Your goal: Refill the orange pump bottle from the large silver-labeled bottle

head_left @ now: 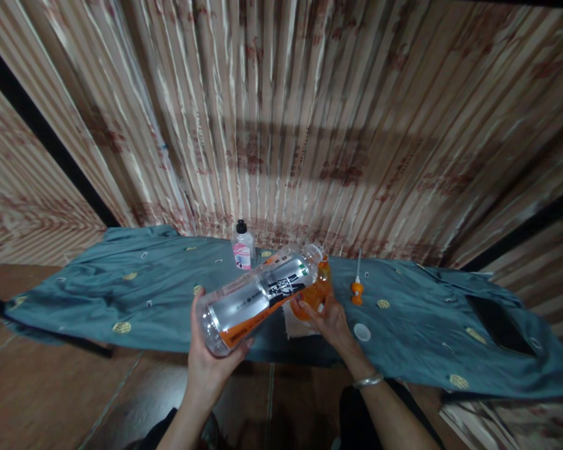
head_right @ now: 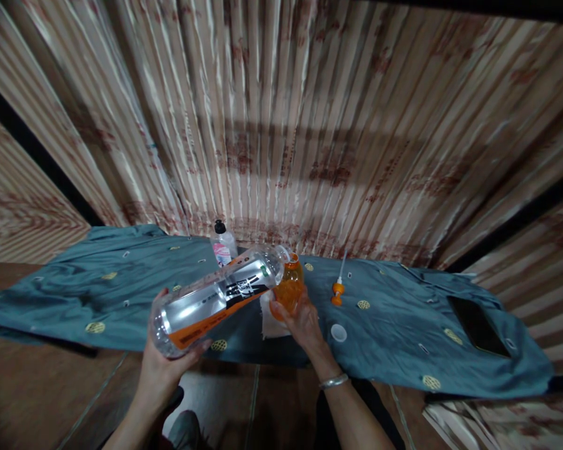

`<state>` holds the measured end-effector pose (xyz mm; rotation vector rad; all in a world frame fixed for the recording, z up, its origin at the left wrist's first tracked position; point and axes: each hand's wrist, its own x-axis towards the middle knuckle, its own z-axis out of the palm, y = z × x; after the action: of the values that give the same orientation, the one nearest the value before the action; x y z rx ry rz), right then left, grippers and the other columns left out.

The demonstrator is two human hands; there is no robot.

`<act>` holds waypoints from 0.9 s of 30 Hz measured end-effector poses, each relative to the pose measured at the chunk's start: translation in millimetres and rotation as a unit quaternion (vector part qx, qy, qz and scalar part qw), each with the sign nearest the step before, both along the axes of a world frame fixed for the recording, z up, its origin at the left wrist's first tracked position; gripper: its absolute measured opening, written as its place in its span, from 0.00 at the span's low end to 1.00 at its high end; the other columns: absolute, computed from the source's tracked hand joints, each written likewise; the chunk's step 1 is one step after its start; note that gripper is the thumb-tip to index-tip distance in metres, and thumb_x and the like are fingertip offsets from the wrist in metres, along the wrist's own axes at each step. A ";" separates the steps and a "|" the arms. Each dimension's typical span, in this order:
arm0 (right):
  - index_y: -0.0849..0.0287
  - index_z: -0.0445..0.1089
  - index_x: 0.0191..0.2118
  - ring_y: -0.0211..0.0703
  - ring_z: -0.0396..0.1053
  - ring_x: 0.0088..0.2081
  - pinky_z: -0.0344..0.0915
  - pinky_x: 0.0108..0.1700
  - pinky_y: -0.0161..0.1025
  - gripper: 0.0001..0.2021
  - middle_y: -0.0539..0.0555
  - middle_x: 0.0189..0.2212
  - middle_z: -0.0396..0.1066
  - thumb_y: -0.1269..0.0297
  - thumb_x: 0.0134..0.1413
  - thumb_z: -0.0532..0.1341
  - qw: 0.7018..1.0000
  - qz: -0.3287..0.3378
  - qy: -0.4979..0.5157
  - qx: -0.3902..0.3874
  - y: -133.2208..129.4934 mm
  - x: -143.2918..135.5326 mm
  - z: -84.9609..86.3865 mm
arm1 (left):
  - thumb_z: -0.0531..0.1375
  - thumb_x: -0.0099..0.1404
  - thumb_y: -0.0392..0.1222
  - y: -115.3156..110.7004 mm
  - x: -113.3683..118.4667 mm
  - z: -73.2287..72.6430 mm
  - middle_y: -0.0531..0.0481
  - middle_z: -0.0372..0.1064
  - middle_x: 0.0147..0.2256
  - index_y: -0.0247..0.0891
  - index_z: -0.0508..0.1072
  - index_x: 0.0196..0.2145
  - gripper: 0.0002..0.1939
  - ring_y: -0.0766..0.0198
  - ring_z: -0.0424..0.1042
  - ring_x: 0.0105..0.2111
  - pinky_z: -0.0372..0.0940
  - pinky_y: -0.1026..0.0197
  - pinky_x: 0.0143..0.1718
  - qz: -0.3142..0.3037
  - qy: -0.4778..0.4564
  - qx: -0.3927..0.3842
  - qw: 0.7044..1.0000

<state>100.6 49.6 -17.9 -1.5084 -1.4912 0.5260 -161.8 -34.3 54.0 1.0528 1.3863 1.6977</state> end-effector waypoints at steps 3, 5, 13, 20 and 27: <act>0.53 0.68 0.62 0.64 0.82 0.52 0.78 0.57 0.65 0.30 0.63 0.50 0.83 0.46 0.57 0.68 1.000 -0.011 -0.008 -0.001 0.1 0.1 -1.2 | 0.83 0.38 0.51 -3.1 6.4 6.9 0.39 0.73 0.62 0.45 0.56 0.76 0.71 0.39 0.77 0.60 0.70 0.45 0.64 -0.002 -0.018 -0.017 1.000; 0.52 0.68 0.62 0.64 0.82 0.52 0.78 0.57 0.65 0.30 0.62 0.50 0.83 0.46 0.57 0.68 1.000 -0.014 -0.009 0.001 0.5 0.3 -1.7 | 0.82 0.40 0.52 -4.0 8.6 10.0 0.38 0.71 0.64 0.45 0.53 0.77 0.72 0.39 0.75 0.62 0.68 0.44 0.65 -0.007 -0.023 -0.026 0.999; 0.54 0.67 0.62 0.63 0.82 0.53 0.77 0.59 0.65 0.31 0.64 0.52 0.82 0.47 0.56 0.67 1.000 0.000 0.004 0.007 1.5 0.2 1.2 | 0.82 0.40 0.53 3.1 -7.3 2.3 0.35 0.77 0.59 0.38 0.65 0.67 0.60 0.39 0.80 0.56 0.76 0.47 0.57 -0.019 0.044 -0.038 0.998; 0.59 0.69 0.61 0.64 0.82 0.53 0.78 0.58 0.63 0.33 0.65 0.51 0.82 0.42 0.57 0.66 1.000 -0.004 -0.006 -0.004 0.3 0.5 2.0 | 0.82 0.40 0.54 4.2 -11.2 -4.0 0.37 0.81 0.51 0.33 0.68 0.65 0.58 0.39 0.82 0.52 0.76 0.45 0.56 -0.028 0.001 -0.068 0.997; 0.56 0.67 0.62 0.64 0.82 0.52 0.78 0.57 0.64 0.32 0.64 0.52 0.82 0.46 0.56 0.66 1.000 0.004 0.007 -0.014 -0.8 0.4 4.7 | 0.83 0.38 0.49 4.8 -1.2 1.6 0.39 0.81 0.52 0.35 0.68 0.65 0.58 0.41 0.81 0.52 0.75 0.45 0.57 -0.023 -0.079 -0.044 0.996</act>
<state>101.0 48.8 -13.2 -1.5178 -1.4857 0.5631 -163.1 -29.5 55.6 0.8766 1.3124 1.6346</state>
